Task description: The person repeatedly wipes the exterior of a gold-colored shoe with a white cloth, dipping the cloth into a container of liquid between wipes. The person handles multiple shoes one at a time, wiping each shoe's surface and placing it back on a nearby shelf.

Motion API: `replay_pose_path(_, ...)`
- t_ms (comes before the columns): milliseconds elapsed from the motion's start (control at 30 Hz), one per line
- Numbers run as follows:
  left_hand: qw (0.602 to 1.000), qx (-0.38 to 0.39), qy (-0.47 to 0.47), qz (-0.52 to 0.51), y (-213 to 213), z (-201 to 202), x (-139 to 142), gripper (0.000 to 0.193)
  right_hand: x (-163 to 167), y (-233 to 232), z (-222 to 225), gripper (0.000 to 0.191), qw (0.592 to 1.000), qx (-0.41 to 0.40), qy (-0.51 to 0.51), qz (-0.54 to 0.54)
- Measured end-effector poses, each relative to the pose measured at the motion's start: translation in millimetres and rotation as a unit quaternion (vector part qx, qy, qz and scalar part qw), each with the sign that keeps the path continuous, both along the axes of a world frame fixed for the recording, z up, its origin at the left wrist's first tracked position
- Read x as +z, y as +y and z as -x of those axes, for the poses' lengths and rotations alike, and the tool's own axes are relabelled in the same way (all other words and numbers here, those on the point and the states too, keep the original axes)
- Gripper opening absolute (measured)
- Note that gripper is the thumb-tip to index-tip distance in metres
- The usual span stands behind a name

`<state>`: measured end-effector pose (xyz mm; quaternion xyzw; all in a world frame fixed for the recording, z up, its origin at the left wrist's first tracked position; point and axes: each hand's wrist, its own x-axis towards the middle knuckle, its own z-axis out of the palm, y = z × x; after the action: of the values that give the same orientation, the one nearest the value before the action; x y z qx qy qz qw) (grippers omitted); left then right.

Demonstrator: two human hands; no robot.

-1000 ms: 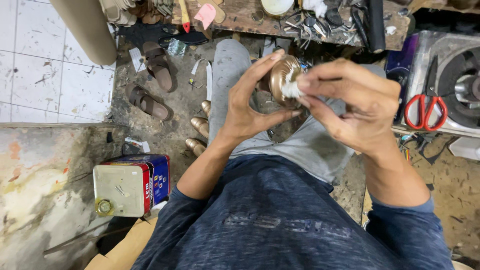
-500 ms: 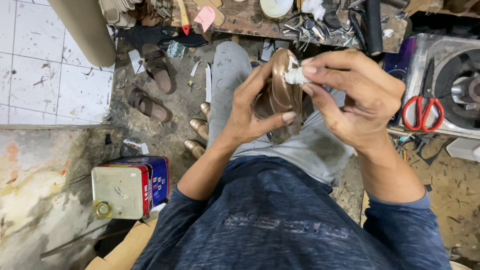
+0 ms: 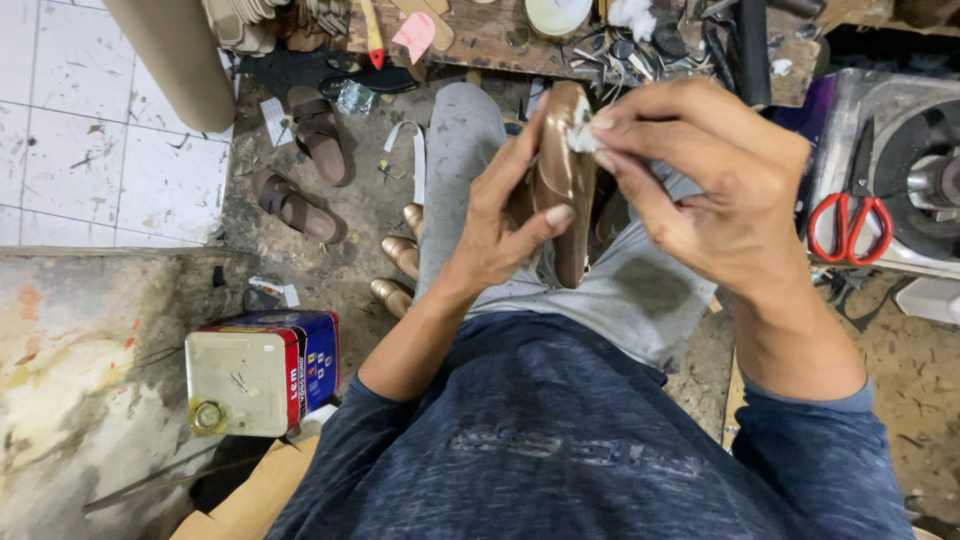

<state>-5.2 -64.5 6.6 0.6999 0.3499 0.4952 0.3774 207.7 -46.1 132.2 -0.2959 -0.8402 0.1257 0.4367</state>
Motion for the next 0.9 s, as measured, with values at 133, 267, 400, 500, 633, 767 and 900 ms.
replay_pose_path(133,1.0,0.002,-0.021,0.018,-1,-2,-1,0.084,-1,1,0,0.016,0.999,-0.008,0.024,0.022)
replay_pose_path(267,1.0,0.004,0.009,0.017,-1,-2,6,0.088,-4,3,0,0.015,0.999,-0.012,0.039,0.016)
replay_pose_path(400,1.0,0.003,0.001,0.026,-1,0,14,0.083,-3,4,-3,0.015,1.0,0.004,0.011,0.023)
replay_pose_path(500,0.997,0.0,0.023,0.072,-3,0,13,0.087,-2,2,-2,0.015,1.0,-0.009,0.028,0.004)
replay_pose_path(633,1.0,-0.018,-0.016,0.005,1,-1,4,0.078,0,4,-1,0.017,1.0,0.022,0.019,0.001)
replay_pose_path(767,0.998,-0.033,-0.032,0.033,0,1,-7,0.076,-3,3,2,0.017,0.999,0.009,0.029,-0.02)
replay_pose_path(900,0.992,-0.033,-0.086,0.085,0,1,-13,0.08,-8,0,8,0.017,0.999,0.032,0.032,-0.009)
